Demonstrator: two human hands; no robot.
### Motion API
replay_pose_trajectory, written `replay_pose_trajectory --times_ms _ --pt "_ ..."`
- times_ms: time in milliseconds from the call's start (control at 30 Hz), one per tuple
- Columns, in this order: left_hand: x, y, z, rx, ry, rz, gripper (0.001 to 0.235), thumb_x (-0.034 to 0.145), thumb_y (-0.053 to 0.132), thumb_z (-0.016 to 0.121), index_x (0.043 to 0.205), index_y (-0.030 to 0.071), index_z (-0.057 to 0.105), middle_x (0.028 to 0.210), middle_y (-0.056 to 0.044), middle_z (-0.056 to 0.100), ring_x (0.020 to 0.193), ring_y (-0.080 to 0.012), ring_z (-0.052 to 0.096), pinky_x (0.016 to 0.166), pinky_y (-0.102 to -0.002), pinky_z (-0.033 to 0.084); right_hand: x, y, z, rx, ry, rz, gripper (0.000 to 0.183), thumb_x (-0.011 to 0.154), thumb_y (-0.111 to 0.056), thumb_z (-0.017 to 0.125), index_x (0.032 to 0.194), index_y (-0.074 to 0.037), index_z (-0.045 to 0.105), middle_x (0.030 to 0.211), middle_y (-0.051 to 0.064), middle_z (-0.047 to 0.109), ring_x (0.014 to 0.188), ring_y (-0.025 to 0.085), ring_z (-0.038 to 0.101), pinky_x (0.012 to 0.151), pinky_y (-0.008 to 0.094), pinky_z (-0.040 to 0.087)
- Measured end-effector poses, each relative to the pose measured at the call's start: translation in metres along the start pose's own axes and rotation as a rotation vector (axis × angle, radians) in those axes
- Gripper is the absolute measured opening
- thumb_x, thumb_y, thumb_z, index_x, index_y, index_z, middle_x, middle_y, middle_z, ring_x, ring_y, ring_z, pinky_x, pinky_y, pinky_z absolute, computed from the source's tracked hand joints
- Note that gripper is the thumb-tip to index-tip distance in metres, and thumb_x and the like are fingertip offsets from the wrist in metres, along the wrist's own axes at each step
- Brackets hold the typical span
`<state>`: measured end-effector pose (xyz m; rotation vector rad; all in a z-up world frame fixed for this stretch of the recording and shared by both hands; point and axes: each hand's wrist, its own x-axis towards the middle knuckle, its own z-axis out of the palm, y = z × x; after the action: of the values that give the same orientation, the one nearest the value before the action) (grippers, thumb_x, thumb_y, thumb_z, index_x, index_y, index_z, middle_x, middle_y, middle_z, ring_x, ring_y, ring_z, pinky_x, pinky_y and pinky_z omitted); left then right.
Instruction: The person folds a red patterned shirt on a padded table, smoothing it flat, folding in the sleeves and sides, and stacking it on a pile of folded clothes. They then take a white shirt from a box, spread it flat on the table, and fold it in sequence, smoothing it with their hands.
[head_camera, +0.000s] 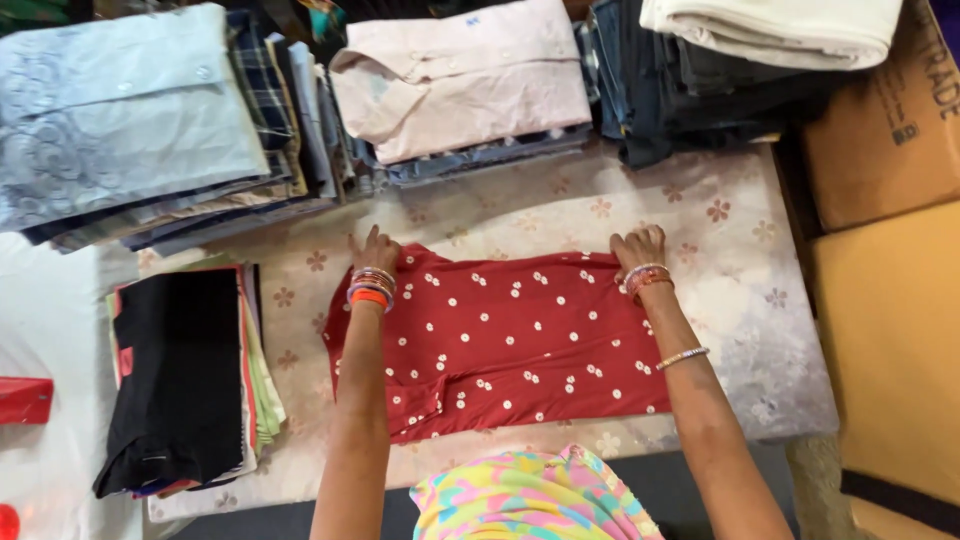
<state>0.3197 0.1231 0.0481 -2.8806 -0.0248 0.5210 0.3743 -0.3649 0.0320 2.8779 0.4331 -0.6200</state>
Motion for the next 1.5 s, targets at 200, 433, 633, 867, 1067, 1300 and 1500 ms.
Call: replay_pose_trajectory --times_ms 200,433,633,867,1067,1300,1500 --pt "0.0 -0.011 0.037 -0.207 -0.077 -0.016 0.033 0.093 0.003 0.064 0.124 0.015 0.061 0.118 -0.01 0.073 0.113 -0.0287 0.07 0.112 -0.062 0.036 0.017 -0.004 0.014 -0.152 0.04 -0.002 0.049 0.07 -0.033 0.09 0.114 -0.022 0.071 0.125 0.005 0.066 0.13 0.023 0.051 0.116 0.052 0.019" --pt "-0.056 -0.019 0.043 -0.67 0.045 -0.053 0.057 0.075 0.007 0.083 0.126 0.006 0.057 0.106 -0.019 0.071 0.101 -0.0389 0.068 0.09 -0.047 0.055 -0.015 -0.011 -0.011 -0.138 0.122 0.02 0.036 0.073 -0.028 0.086 0.105 -0.018 0.074 0.117 0.006 0.071 0.124 0.022 0.057 0.122 0.051 0.02" --pt "-0.149 -0.015 0.044 -0.751 0.258 0.067 0.045 0.068 0.001 0.081 0.109 0.004 0.062 0.104 -0.019 0.066 0.096 -0.039 0.065 0.085 -0.045 0.055 -0.081 -0.005 0.062 -0.047 0.574 -0.044 0.019 0.087 0.0 0.072 0.098 -0.015 0.073 0.094 0.004 0.07 0.102 0.021 0.064 0.123 0.053 0.029" --pt "-0.252 0.011 0.085 -0.827 0.381 0.126 0.036 0.071 -0.013 0.062 0.101 0.005 0.056 0.096 -0.014 0.063 0.096 -0.038 0.063 0.083 -0.046 0.051 -0.189 -0.02 0.088 0.175 0.694 -0.086 0.02 0.086 0.0 0.065 0.102 -0.011 0.07 0.09 0.006 0.063 0.095 0.026 0.063 0.116 0.053 0.034" --pt "-0.275 0.025 0.152 -0.67 0.402 0.071 0.052 0.071 -0.014 0.061 0.119 0.007 0.058 0.102 -0.012 0.065 0.101 -0.0369 0.062 0.091 -0.048 0.047 -0.203 -0.02 0.107 0.244 0.633 -0.041 0.018 0.087 0.002 0.064 0.094 -0.015 0.066 0.093 0.005 0.065 0.1 0.025 0.063 0.114 0.052 0.035" --pt "-0.301 0.024 0.111 -0.724 0.346 0.061 0.058 0.062 0.0 0.072 0.118 0.011 0.065 0.113 -0.009 0.069 0.111 -0.0303 0.062 0.102 -0.051 0.037 -0.214 -0.013 0.11 0.31 0.52 -0.044 0.029 0.082 0.006 0.063 0.1 -0.016 0.067 0.102 0.002 0.068 0.11 0.023 0.063 0.119 0.05 0.031" --pt "-0.291 -0.006 0.164 -0.712 0.175 -0.027 0.024 0.073 -0.004 0.068 0.082 0.016 0.076 0.101 -0.004 0.075 0.1 -0.0259 0.069 0.09 -0.047 0.047 -0.22 -0.019 0.123 0.208 0.607 0.085 0.037 0.078 0.009 0.064 0.099 -0.021 0.071 0.114 0.0 0.07 0.118 0.022 0.063 0.119 0.05 0.029"
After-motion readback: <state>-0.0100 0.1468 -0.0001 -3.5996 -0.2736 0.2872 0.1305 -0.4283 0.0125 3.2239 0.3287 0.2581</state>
